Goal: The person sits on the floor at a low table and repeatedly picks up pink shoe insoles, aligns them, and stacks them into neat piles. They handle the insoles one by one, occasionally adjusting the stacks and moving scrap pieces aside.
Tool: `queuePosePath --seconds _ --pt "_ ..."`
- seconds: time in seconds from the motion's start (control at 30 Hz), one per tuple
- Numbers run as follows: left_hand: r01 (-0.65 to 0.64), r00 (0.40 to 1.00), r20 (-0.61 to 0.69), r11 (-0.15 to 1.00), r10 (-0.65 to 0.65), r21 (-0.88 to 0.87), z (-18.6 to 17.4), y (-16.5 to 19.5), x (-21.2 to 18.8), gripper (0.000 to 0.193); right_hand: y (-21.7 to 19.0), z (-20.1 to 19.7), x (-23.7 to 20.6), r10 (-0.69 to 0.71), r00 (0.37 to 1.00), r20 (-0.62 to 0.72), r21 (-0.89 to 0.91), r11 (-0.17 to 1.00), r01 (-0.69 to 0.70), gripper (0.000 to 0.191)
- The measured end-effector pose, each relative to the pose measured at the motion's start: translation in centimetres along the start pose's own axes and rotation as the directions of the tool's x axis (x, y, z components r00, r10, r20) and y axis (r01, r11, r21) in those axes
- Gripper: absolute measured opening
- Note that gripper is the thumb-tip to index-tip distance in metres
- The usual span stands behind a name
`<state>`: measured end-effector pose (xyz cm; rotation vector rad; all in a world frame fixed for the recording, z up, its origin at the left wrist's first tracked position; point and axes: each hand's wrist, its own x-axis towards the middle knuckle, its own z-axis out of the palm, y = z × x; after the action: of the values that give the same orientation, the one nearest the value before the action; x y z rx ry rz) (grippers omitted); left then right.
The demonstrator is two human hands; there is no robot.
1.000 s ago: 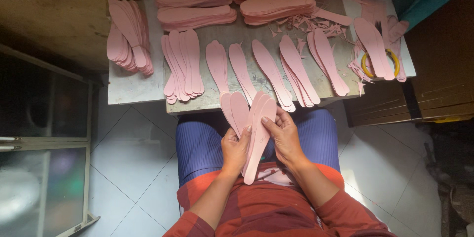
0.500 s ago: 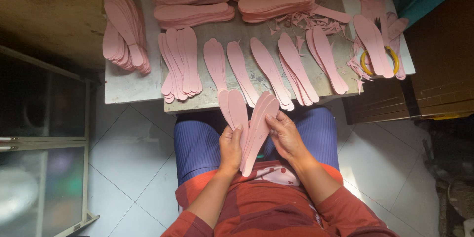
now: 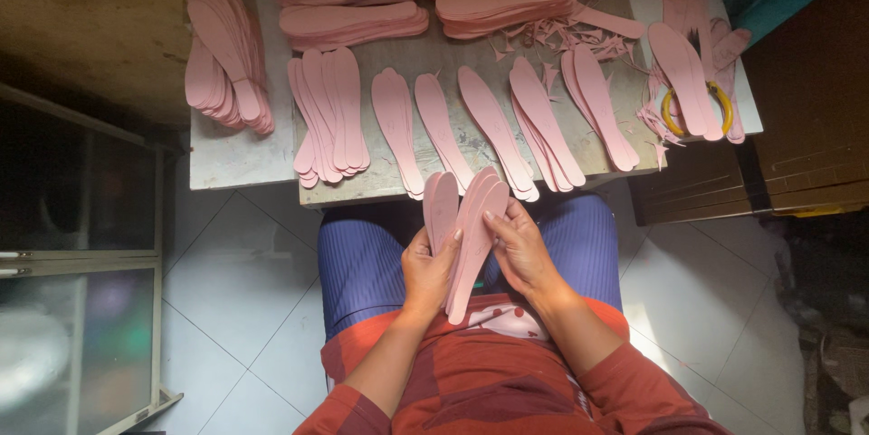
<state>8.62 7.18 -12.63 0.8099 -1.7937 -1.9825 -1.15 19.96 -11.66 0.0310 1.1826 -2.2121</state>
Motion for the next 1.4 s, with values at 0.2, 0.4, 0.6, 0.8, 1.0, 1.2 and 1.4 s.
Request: queuePosePath --seconds 0.2,0.4,0.6,0.8,1.0,1.2,1.4 --pt "0.046 0.998 0.04 0.979 -0.039 -0.198 0.4 -1.0 0.2 0.029 -0.3 -0.1 0.1 0.008 0.998 0.058 0.096 0.995 -0.013 0.03" --pt "0.064 0.995 0.082 0.979 -0.049 -0.192 -0.4 -0.9 0.4 0.029 -0.5 -0.5 0.0 0.017 1.0 0.025 0.081 0.997 -0.019 0.026" --pt "-0.363 0.929 0.123 0.926 0.35 0.103 0.6 1.2 -0.9 0.027 0.6 2.1 -1.1 -0.059 0.998 0.039 -0.102 0.993 0.062 0.043" --pt "0.069 0.998 -0.018 0.995 -0.068 0.074 0.5 1.3 -0.2 0.024 -1.5 4.4 -2.6 -0.046 0.989 0.144 -0.544 0.831 0.118 0.073" --pt "0.011 0.953 -0.303 0.999 -0.023 -0.043 -1.5 0.3 1.8 0.029 -1.7 4.8 -4.2 0.038 0.964 0.262 -0.858 0.467 0.215 0.087" --pt "-0.08 0.989 -0.132 0.992 0.066 -0.1 -0.6 0.7 1.0 0.028 -0.4 3.6 -3.3 0.18 0.972 0.155 -0.579 0.814 -0.058 0.075" --pt "0.19 0.981 0.013 0.936 -0.195 -0.297 0.3 1.8 0.7 0.032 -1.2 2.9 -2.9 0.229 0.961 0.155 -0.43 0.891 -0.143 0.071"
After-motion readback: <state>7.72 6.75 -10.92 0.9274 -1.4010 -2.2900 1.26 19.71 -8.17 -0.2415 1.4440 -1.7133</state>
